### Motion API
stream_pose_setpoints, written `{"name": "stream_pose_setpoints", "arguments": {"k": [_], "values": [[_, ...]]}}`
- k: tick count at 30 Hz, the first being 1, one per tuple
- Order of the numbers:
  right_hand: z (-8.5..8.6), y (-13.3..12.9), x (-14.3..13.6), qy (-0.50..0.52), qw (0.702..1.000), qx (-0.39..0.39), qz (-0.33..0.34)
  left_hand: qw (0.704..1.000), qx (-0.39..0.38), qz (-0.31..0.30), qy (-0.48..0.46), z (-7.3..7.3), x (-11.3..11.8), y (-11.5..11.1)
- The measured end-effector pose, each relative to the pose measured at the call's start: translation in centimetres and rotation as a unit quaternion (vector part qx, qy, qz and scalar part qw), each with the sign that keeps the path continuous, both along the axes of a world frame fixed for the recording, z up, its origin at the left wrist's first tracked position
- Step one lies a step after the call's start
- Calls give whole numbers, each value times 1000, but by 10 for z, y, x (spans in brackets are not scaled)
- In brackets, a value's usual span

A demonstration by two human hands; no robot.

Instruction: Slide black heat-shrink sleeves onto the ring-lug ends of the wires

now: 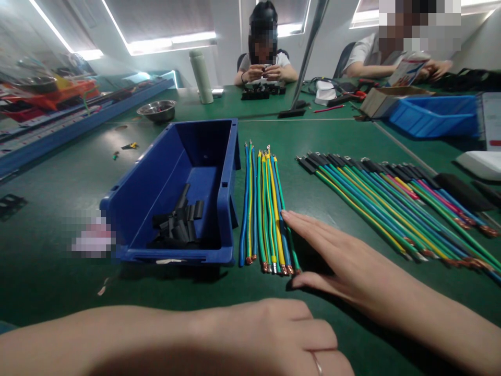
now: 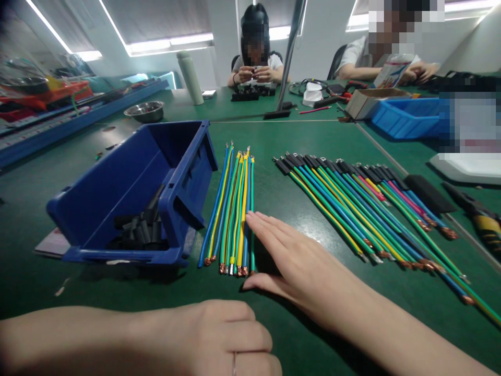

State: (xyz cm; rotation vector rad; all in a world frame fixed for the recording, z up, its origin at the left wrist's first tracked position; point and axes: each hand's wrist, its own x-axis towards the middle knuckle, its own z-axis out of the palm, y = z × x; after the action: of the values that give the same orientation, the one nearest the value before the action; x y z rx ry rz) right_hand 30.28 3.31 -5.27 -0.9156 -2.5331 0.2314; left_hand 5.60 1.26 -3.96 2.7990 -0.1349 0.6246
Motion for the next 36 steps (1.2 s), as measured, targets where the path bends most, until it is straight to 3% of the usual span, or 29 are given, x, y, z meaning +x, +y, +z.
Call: {"name": "stream_pose_setpoints", "arguments": {"k": [5,9,14,19,21,30,36], "values": [[9,0,1,12,1000,-17,-4,1000,-4,9,-28,-1,-1,1],[21,0,-3,92,986,-134,-29,998,-3,23,-51,1,1,0],[31,5,-7,229,933,-274,-41,998,19,46,-39,5,0,-1],[31,8,-9,335,853,-394,-76,998,21,48,-37,7,-1,-1],[30,9,-11,354,838,-405,-89,998,28,51,-34,7,0,-1],[30,11,-13,372,830,-389,-143,998,36,49,-2,10,2,0],[20,12,-12,411,794,-398,-206,998,46,53,8,12,2,-1]]}}
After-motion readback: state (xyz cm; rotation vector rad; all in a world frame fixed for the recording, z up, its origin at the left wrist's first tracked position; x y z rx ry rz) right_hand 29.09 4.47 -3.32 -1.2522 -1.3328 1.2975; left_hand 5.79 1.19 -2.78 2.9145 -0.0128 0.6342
